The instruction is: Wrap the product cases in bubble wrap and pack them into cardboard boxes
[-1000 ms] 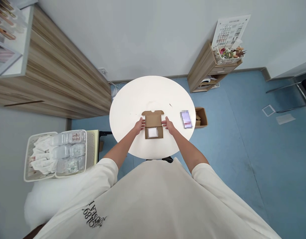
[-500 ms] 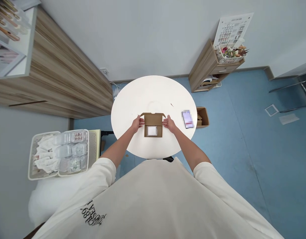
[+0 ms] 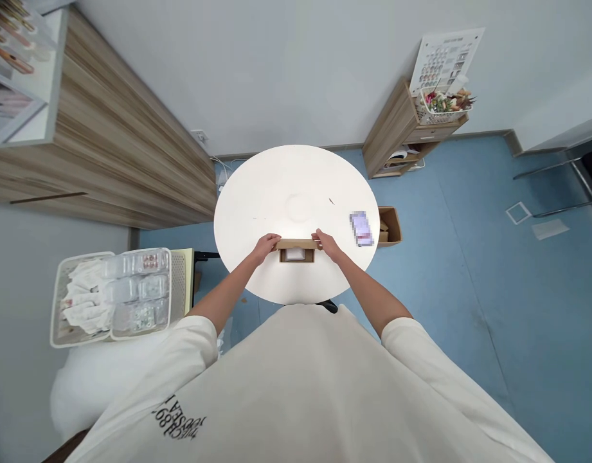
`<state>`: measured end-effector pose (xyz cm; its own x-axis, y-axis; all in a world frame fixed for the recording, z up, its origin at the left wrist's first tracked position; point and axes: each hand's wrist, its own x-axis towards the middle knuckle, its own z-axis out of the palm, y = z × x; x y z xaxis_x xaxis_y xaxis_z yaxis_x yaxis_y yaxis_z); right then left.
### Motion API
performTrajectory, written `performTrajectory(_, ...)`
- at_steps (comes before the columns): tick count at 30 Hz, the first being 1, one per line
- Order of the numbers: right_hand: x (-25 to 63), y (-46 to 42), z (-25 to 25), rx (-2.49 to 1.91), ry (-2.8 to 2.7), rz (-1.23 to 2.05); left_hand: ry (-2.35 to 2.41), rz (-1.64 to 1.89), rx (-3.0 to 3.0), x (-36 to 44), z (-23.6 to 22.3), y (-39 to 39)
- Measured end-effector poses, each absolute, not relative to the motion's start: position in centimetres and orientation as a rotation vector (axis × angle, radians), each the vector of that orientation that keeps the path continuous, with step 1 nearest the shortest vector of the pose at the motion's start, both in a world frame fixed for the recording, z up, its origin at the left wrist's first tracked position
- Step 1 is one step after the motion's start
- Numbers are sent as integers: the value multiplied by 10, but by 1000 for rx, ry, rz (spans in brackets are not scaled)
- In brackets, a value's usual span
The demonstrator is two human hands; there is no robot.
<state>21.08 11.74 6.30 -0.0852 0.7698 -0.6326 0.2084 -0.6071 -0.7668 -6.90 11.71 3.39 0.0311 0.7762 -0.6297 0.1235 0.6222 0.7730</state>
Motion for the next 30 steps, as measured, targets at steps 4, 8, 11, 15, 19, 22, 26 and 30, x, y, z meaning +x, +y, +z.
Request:
performTrajectory(4, 209, 103, 66, -1764, -1253, 1592, 1538, 582, 871, -69, 28, 100)
performTrajectory(8, 203, 95, 68, -1772, -1257, 1540, 1546, 556, 845, -66, 28, 89)
performTrajectory(11, 199, 93, 68, -1768, -1220, 1541, 1569, 528, 792, -63, 29, 86)
performTrajectory(15, 194, 95, 67, -1760, -1171, 1570, 1589, 510, 752, -59, 32, 85)
performTrajectory(19, 191, 95, 65, -1785, -1208, 1530, 1602, 548, 807, -56, 34, 83)
performTrajectory(22, 192, 87, 60, -1802, -1267, 1536, 1617, 557, 889, -55, 32, 74)
performTrajectory(26, 198, 69, 47, -1882, -1404, 1441, 1648, 573, 996, -54, 23, 52)
performTrajectory(30, 204, 54, 33, -1951, -1519, 1386, 1694, 500, 981, -49, 15, 30)
